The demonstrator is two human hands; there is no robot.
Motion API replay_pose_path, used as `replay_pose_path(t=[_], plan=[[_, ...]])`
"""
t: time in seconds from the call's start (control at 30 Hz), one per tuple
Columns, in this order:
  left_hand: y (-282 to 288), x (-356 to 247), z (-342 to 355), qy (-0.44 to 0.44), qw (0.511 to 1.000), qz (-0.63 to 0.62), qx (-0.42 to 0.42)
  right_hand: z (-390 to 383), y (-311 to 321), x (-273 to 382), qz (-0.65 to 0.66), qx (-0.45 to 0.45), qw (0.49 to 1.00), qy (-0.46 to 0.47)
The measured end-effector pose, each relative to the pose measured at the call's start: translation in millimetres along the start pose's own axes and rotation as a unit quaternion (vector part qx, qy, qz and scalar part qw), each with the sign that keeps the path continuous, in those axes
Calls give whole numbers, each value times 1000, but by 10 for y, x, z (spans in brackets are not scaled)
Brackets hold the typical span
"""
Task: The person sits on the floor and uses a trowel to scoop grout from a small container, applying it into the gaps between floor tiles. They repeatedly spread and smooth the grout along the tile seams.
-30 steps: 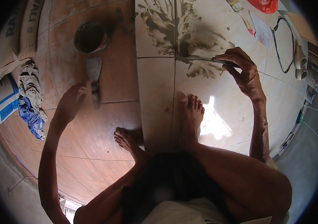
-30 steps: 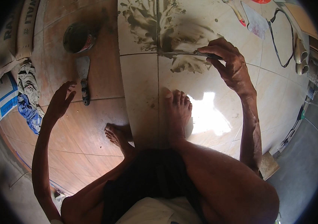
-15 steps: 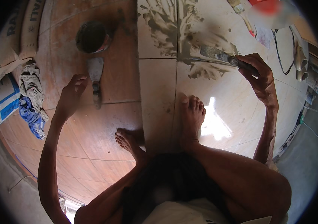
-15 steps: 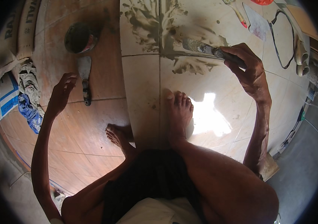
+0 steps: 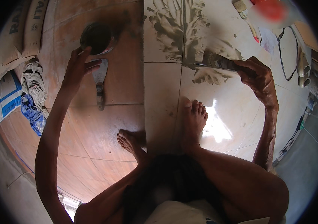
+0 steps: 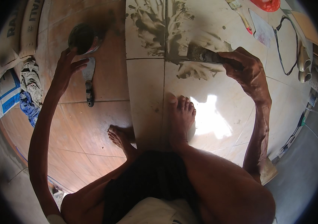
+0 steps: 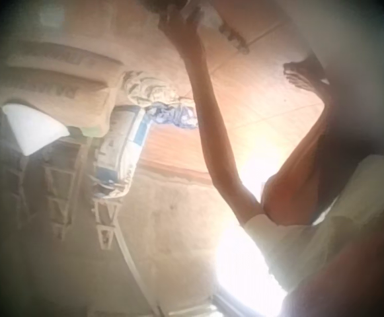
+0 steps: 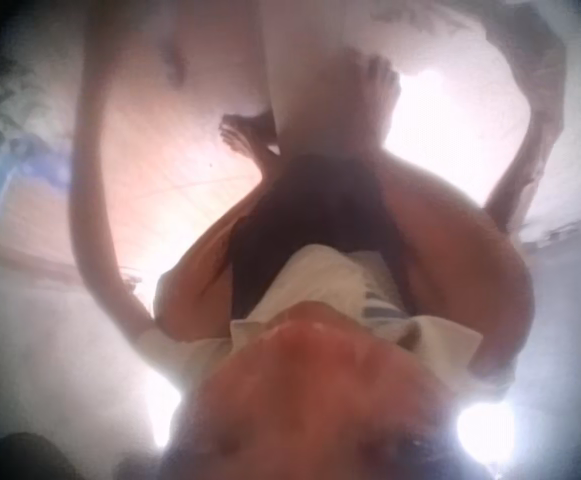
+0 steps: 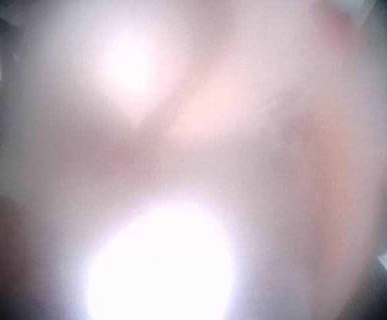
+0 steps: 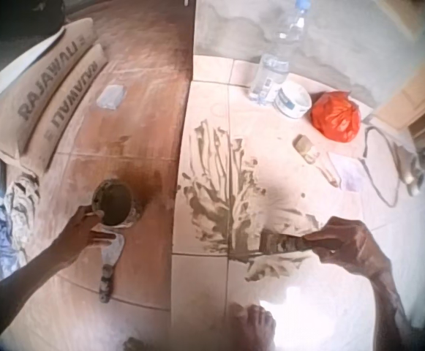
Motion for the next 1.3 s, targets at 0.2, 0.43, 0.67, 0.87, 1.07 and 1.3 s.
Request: replay_pose_path(t=[0.2, 0.43, 0.67, 0.87, 1.07, 1.3], plan=[[112, 61, 90, -53, 998, -11, 17, 194, -473, 301, -35, 24, 997, 66], [-11, -14, 193, 19, 999, -48, 14, 70, -186, 275, -20, -9, 998, 53], [101, -49, 26, 12, 999, -36, 35, 206, -191, 421, -18, 0, 998, 53], [-207, -544, -239, -40, 996, -22, 82, 159, -39, 168, 22, -37, 998, 34], [-693, -1078, -362, -45, 995, 25, 82, 145, 108, -22, 102, -59, 993, 29], [-1078, -1472, -269, -112, 985, 81, 99, 9, 247, -175, 114, -65, 991, 8]])
Point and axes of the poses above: each hand's wrist, its own z-axis towards the middle knuckle, its own y-axis out of the back of the hand, x = y × z, the point moved 9 cm from there along z, towards the middle knuckle, and after that the axes turned 15 degrees about z, right-handed, at the moved point
